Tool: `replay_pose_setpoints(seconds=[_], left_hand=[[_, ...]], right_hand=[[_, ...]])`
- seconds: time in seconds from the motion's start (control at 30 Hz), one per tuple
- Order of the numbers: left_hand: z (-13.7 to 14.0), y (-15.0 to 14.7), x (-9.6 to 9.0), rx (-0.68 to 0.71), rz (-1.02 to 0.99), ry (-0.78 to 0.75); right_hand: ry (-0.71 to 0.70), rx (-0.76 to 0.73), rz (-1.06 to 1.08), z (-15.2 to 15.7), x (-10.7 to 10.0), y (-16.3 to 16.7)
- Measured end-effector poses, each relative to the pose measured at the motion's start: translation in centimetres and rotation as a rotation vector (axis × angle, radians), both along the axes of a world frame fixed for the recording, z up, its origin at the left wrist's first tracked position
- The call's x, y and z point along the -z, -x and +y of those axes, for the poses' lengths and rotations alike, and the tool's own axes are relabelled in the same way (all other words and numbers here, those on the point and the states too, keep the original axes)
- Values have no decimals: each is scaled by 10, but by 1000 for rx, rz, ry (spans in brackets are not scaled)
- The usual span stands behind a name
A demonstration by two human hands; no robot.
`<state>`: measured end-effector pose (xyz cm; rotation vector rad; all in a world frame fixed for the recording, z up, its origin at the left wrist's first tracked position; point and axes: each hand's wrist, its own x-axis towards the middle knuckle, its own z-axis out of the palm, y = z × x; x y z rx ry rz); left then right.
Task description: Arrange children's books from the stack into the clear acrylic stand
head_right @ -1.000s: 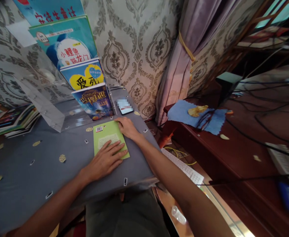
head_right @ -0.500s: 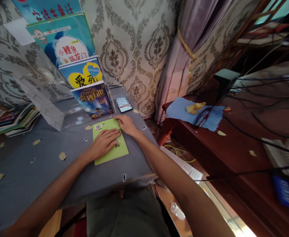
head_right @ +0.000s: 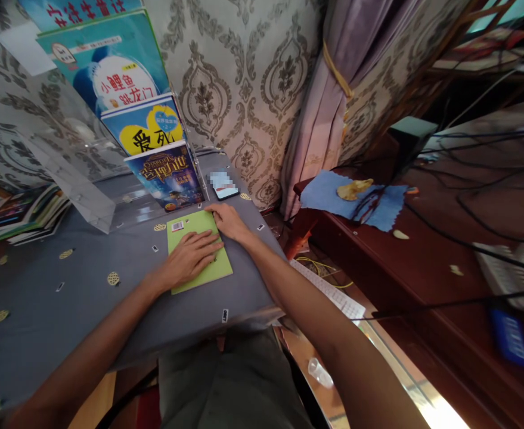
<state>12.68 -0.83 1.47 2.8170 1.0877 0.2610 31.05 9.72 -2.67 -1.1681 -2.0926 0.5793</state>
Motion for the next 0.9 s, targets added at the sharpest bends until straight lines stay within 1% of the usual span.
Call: replay_pose_setpoints(seconds=[0.1,0.2,0.47,0.63,0.9], left_hand=[[-19,-2,-3,69,9,33],[-33,-3,-7,120,20,66],[-41,6,-11,151,55,65],[-50,24,-12,140,14,61],[-71,68,-10,100,-68,20]], right_hand=[[-5,-6,6,0,-1,1],[-16,-4,-2,-1,-2,0],[-30,0,-23,-2,-2,-1],[-18,-10,-13,-3,-3,0],[-34,4,-43,-1,2,0]])
